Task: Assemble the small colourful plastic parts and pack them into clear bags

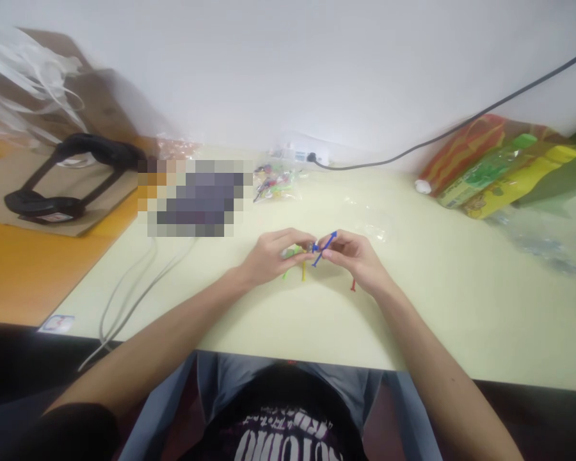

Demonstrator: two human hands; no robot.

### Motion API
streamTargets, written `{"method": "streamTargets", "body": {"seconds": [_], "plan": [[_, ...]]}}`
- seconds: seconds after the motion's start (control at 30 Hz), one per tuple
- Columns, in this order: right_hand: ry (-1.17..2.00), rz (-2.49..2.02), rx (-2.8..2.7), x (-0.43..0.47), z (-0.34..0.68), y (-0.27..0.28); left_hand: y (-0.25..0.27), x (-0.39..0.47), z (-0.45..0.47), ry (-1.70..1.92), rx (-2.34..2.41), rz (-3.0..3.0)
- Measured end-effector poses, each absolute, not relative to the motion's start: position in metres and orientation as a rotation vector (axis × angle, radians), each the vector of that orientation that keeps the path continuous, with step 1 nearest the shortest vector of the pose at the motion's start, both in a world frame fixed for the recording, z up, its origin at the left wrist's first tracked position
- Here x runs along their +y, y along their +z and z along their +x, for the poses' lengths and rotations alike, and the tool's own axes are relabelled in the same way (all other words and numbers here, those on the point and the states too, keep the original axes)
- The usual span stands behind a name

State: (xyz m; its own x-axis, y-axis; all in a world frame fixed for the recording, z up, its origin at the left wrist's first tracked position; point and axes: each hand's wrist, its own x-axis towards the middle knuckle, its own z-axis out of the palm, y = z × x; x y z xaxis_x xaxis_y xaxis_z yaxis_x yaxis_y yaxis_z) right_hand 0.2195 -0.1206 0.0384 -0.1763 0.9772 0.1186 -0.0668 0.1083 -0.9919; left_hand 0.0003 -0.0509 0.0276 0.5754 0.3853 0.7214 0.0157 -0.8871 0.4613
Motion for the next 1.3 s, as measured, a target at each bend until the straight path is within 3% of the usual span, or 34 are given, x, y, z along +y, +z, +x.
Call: {"method": "streamTargets", "body": {"seconds": [0.73, 1.3], "plan": [[1.182, -0.798, -0.977, -0.111, 0.226, 0.016, 0.044, -0.045, 0.043, 1.211, 0.279, 2.364], [1.337, -0.86, -1.086, -0.115, 0.221, 0.015, 0.025, -0.062, 0.032, 1.226, 0.325, 2.199]]}}
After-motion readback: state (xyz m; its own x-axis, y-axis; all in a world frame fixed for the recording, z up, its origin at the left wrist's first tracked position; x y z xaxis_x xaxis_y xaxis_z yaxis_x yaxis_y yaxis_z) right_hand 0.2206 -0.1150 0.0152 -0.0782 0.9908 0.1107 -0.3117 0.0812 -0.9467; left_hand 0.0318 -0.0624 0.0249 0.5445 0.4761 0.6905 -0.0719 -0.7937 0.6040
